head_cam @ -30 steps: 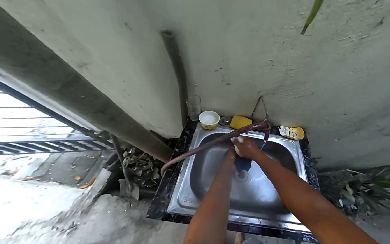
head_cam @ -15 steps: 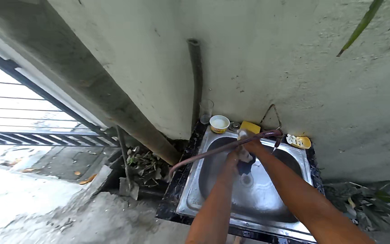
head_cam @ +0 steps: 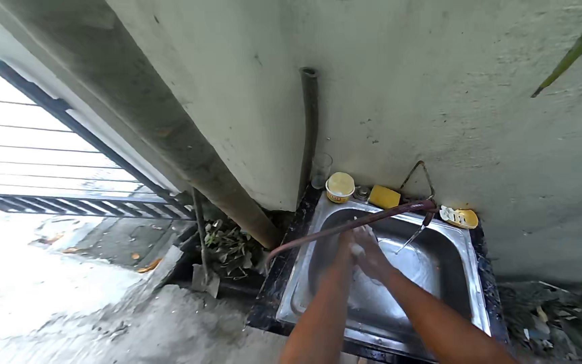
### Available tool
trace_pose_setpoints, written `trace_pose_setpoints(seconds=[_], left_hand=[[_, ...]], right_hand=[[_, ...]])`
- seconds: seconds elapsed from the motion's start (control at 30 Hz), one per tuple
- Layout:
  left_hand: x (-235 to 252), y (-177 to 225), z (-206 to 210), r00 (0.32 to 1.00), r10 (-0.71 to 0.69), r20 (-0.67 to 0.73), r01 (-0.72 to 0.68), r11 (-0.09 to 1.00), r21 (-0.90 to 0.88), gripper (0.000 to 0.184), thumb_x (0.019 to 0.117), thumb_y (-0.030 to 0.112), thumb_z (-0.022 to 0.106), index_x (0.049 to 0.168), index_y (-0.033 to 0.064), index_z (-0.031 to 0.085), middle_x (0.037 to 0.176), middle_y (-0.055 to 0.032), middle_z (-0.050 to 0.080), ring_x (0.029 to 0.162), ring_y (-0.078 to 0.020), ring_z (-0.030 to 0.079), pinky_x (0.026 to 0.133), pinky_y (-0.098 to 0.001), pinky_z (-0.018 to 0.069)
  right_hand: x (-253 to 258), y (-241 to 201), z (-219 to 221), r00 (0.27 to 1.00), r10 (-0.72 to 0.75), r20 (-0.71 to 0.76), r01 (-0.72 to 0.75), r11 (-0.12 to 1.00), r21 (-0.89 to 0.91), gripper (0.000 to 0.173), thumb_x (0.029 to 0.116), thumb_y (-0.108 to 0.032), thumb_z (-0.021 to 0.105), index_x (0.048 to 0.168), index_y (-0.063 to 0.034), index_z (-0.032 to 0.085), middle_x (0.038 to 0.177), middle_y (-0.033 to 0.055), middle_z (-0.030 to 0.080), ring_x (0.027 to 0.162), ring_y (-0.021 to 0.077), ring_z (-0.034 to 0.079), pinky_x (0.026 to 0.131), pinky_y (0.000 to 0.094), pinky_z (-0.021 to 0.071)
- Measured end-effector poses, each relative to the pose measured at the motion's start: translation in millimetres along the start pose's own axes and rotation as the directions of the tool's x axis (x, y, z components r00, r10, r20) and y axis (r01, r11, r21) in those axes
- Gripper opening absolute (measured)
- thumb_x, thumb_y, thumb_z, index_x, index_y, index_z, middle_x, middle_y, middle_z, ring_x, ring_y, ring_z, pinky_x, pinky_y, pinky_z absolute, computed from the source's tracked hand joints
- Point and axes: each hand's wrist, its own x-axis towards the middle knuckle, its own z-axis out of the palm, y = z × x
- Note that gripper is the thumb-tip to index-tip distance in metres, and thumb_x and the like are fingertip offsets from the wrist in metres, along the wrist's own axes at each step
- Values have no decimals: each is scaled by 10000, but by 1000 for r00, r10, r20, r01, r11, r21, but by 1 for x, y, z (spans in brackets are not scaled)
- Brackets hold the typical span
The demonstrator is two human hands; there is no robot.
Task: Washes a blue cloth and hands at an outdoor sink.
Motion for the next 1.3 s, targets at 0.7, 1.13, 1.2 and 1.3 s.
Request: trace_pose_setpoints(seconds=[0.7,1.13,1.2,1.3], left_hand=[[-19,-35,39,997,23,78,5,941,-338,403,1125,311,317,1203,24,588,974,-124,664,850,-194,654,743,-382,565],[-38,-42,-6,998,11,-68,-6,997,80,398,1133,177,301,1396,-60,483,1304,-196,589,1152,-192,574,1009,-336,468],[-58,-32,-8,996,-88,-1,87,990,113,451,1140,225,252,1483,-18,417,1418,-199,538,1256,-230,540,1077,-405,432],[-23,-54,-3,998,-34,46,26,987,161,380,1120,199,360,1364,-41,525,1271,-212,607,1126,-258,591,975,-434,492]], right_hand=[[-27,42,-15,961,277,12,-250,845,473,719,1033,-415,521,1596,-34,283,1476,245,516,1299,320,571,1085,491,469],[-45,-33,-8,975,215,65,-224,945,240,331,1002,-250,632,1174,23,710,1154,207,708,1112,275,668,1021,459,507],[-32,-26,-7,973,230,8,-225,945,238,339,982,-167,638,1234,56,668,1210,237,684,1163,304,649,1059,458,489],[-4,-3,-5,943,324,-80,-285,907,311,344,991,-138,591,1286,36,559,1163,226,649,1063,308,650,948,474,532]])
